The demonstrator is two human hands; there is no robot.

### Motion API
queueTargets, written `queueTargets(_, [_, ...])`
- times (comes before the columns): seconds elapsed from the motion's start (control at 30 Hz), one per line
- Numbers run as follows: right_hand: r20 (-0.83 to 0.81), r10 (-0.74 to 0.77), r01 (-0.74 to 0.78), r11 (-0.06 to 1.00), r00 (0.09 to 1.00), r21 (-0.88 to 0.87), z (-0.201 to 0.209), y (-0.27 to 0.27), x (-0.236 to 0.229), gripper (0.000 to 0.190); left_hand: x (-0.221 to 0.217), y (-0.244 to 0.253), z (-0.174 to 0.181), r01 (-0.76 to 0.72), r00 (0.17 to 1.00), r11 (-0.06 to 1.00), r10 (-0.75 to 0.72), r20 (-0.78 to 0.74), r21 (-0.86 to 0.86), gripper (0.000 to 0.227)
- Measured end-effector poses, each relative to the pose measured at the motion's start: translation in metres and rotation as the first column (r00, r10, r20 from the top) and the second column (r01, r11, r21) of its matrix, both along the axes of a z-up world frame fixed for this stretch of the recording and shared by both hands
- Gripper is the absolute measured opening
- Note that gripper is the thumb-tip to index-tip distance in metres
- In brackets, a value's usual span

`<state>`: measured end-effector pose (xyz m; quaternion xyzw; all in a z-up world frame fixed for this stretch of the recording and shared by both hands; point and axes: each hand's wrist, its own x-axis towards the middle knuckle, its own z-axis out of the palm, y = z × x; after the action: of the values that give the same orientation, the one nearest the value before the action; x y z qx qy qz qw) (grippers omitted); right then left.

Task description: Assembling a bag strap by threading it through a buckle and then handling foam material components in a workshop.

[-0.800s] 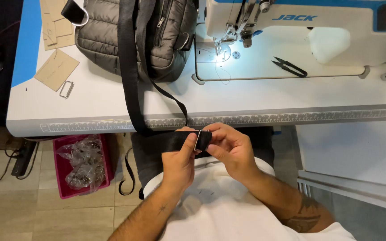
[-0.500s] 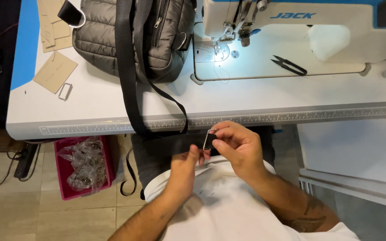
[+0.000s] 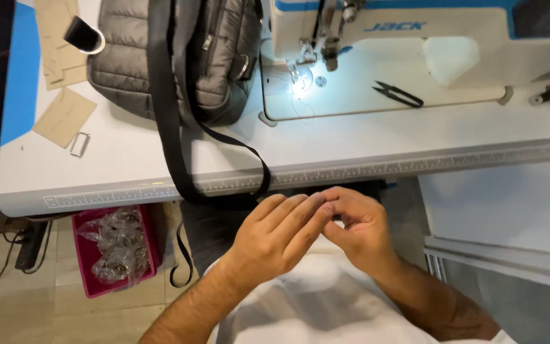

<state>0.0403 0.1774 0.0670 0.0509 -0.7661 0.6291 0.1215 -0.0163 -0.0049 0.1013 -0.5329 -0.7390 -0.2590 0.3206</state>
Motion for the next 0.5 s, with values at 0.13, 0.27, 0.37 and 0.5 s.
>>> queueTargets(0.13, [-0.033, 0.003, -0.004, 1.000, 0.999, -0.025, 0.008, 0.008, 0.006, 0.002, -0.001, 0.010, -0.002, 0.018, 0.997, 0.998, -0.014, -0.074, 0.053, 0.014])
queueTargets(0.27, [-0.011, -0.025, 0.024, 0.993, 1.000, -0.117, 0.017, 0.012, 0.014, 0.005, 0.001, 0.016, -0.003, 0.092, 0.995, 0.991, -0.095, 0.024, 0.099, 0.027])
queueTargets(0.37, [-0.021, -0.044, 0.040, 0.988, 0.999, -0.152, 0.016, 0.017, 0.016, 0.005, -0.003, 0.019, 0.000, 0.151, 0.986, 0.982, -0.158, 0.057, 0.113, 0.032])
queueTargets(0.5, [-0.009, -0.031, 0.028, 0.977, 0.999, -0.211, 0.009, 0.025, 0.017, 0.005, -0.006, 0.019, 0.003, 0.223, 0.965, 0.968, -0.236, 0.113, 0.119, 0.029])
